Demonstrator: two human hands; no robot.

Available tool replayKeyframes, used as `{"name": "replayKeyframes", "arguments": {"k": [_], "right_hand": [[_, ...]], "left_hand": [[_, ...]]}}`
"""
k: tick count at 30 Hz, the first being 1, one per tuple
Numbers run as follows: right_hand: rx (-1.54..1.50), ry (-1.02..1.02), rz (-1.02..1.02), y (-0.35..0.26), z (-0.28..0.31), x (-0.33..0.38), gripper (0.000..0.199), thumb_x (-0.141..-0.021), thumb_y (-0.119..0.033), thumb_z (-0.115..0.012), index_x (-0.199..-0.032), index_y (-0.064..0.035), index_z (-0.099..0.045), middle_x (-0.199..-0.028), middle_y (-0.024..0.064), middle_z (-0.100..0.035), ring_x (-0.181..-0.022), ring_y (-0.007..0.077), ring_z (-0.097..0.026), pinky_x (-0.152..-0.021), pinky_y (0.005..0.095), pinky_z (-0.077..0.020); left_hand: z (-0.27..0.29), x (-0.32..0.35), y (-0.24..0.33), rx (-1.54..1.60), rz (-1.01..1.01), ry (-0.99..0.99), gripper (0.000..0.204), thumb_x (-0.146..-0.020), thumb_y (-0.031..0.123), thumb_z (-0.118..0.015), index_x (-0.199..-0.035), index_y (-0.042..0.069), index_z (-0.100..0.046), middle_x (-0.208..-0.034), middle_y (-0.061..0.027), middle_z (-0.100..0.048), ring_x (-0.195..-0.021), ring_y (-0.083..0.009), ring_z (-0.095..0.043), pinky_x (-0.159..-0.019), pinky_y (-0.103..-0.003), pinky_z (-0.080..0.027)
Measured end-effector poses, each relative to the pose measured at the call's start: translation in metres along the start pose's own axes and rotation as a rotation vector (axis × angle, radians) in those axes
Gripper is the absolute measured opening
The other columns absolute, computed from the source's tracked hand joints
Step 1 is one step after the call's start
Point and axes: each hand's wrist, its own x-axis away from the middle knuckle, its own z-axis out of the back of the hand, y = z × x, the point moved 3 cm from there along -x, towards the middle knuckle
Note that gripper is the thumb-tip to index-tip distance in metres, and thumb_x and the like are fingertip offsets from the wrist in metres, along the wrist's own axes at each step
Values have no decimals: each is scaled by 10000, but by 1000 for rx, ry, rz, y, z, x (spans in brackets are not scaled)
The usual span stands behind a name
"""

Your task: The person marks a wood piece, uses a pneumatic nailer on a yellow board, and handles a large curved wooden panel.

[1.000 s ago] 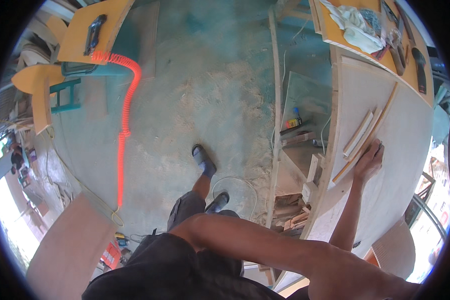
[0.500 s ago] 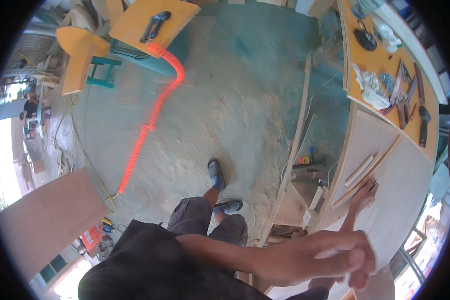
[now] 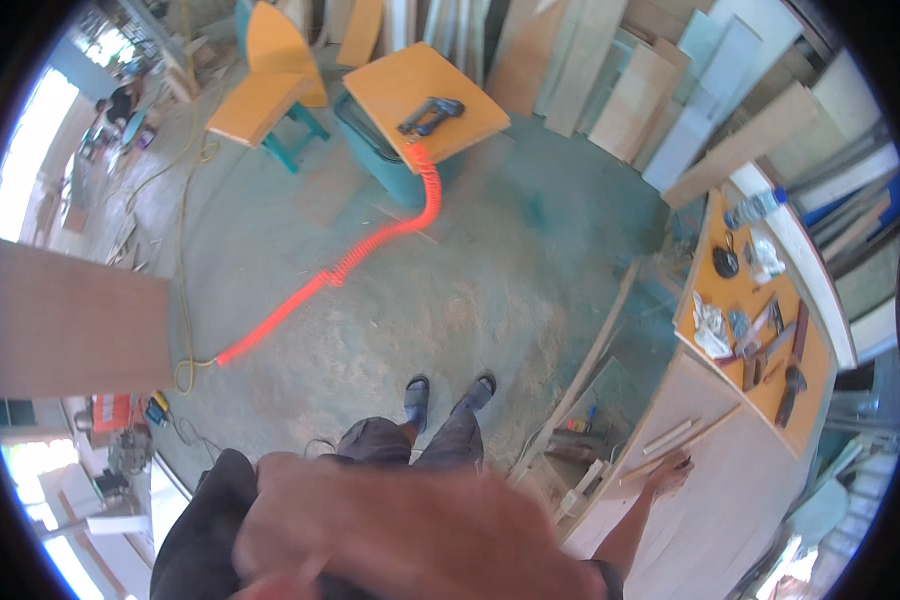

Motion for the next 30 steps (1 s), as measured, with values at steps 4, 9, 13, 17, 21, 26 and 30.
{"name": "replayKeyframes", "arguments": {"k": [4,9,13,17,21,26,30], "right_hand": [[-111,52,7,17,-11,-7,614,-1050,-561,-409,-1236,-13,-614,-1136,285,-684,-1006,478,-663,-823,584,-527],[-35,14,-4,27,-13,-11,587,-1058,-546,-396,-1192,-20,-620,-1133,275,-687,-979,476,-666,-788,588,-528],[-21,-69,63,31,-35,-21,521,-1054,-511,-415,-1140,-43,-627,-1061,241,-708,-917,462,-679,-755,602,-525],[37,111,35,73,-28,-66,410,-1025,-432,-479,-1081,-58,-638,-964,195,-729,-879,446,-689,-739,585,-541],[552,66,311,97,-60,-98,534,-997,-406,-522,-1305,26,-589,-1220,382,-601,-1063,512,-651,-836,610,-534],[736,10,466,88,-77,-63,550,-1014,-377,-473,-1447,-41,-501,-1335,350,-524,-1105,464,-580,-876,582,-469],[1034,-22,568,93,-45,-82,546,-1037,-355,-414,-1533,-128,-425,-1385,271,-479,-1101,399,-520,-891,548,-406]], "left_hand": [[121,0,-21,-1028,103,341,319,-1048,332,-550,-1064,19,-614,-1073,-115,-695,-1029,-250,-649,-894,-365,-481],[333,141,-165,-1864,1082,33,580,-950,429,-607,-1360,20,-581,-1341,-235,-602,-1306,-399,-542,-1075,-594,-405],[445,350,-240,-1266,1576,289,690,-931,488,-569,-1436,17,-562,-1538,-210,-491,-1409,-386,-480,-1152,-523,-382],[437,307,-225,-1367,1469,392,569,-913,410,-572,-1320,22,-661,-1360,-233,-619,-1276,-406,-589,-1095,-511,-453],[418,257,-204,-1536,1361,484,454,-891,322,-590,-1207,29,-733,-1250,-222,-700,-1188,-390,-665,-1027,-514,-515],[411,241,-159,-1710,1318,627,348,-852,230,-603,-1090,36,-766,-1157,-196,-738,-1092,-343,-719,-922,-502,-573],[437,273,-169,-1550,1292,853,353,-850,246,-594,-1065,28,-770,-1100,-226,-744,-1034,-382,-731,-891,-516,-579]]}}
